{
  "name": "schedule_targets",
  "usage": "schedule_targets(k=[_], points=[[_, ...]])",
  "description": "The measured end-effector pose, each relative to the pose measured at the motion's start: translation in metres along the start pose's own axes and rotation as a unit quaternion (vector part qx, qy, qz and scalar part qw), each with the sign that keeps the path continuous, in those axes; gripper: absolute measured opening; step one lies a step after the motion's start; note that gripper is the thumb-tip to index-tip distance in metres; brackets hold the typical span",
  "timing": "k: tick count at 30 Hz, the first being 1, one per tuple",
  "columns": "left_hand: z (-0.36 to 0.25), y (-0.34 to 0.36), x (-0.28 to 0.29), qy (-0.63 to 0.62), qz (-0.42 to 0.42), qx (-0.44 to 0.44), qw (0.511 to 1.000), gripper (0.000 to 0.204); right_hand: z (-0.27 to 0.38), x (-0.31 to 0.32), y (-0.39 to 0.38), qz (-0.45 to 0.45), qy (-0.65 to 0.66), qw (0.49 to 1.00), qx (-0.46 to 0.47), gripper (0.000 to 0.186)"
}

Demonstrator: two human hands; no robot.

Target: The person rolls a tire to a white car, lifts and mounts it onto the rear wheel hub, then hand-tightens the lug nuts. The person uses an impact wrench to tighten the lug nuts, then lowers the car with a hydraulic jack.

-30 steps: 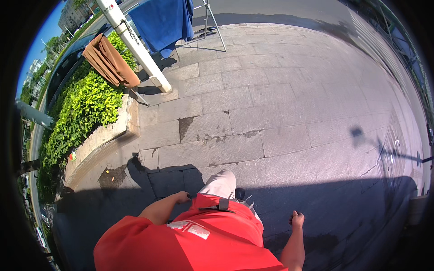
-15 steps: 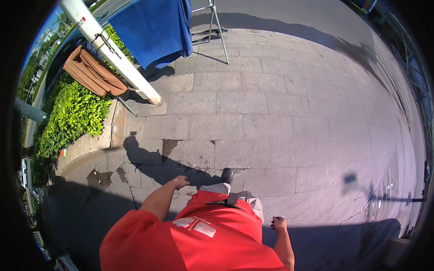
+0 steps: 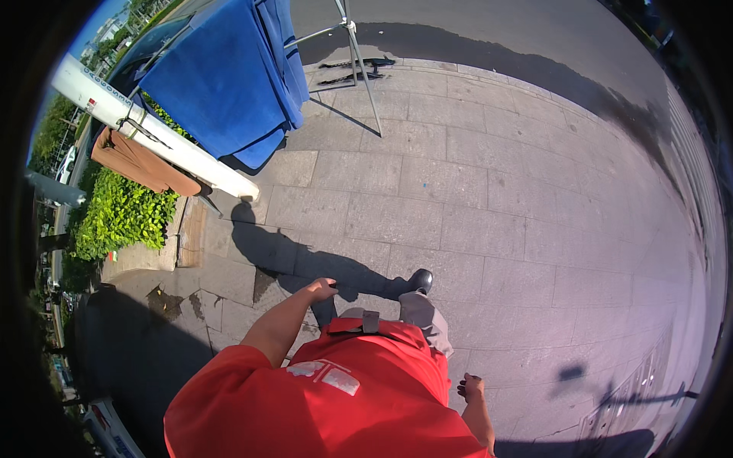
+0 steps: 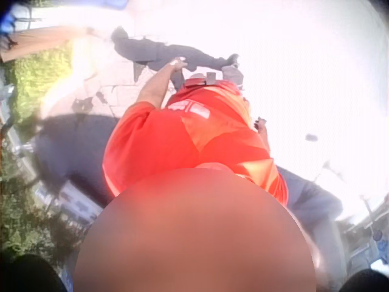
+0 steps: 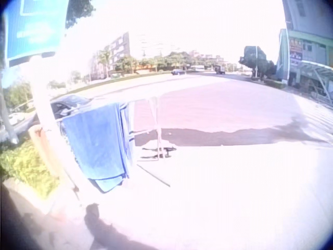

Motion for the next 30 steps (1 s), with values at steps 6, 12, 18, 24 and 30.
schedule_targets(k=[6, 12, 18, 24, 30], points=[[-0.094, 0.041, 0.021, 0.003, 0.059, 0.116, 0.991, 0.066, 0.438, 0.082, 0.031, -0.049, -0.063, 0.976, 0.202, 0.032], [-0.191, 0.172, 0.055, -0.063, 0.079, 0.165, 0.981, 0.067, 0.749, 0.048, 0.066, -0.024, -0.079, 0.954, 0.288, 0.033], [-0.329, 0.354, 0.156, -0.139, 0.081, 0.182, 0.970, 0.072, 0.871, -0.023, 0.114, 0.053, -0.153, 0.970, 0.183, 0.035], [-0.517, 0.549, 0.341, -0.062, -0.042, 0.012, 0.997, 0.068, 0.973, 0.017, 0.135, 0.017, -0.241, 0.960, 0.140, 0.036], [-0.659, 0.698, 0.486, -0.152, -0.094, -0.079, 0.981, 0.063, 1.124, 0.063, 0.187, -0.033, -0.146, 0.987, 0.054, 0.036]])
Point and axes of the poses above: each hand's wrist, its own y-axis towards the middle knuckle, its own x-axis out of the back of the hand, z = x × y, the point moved 7 cm from there along y, towards the middle knuckle
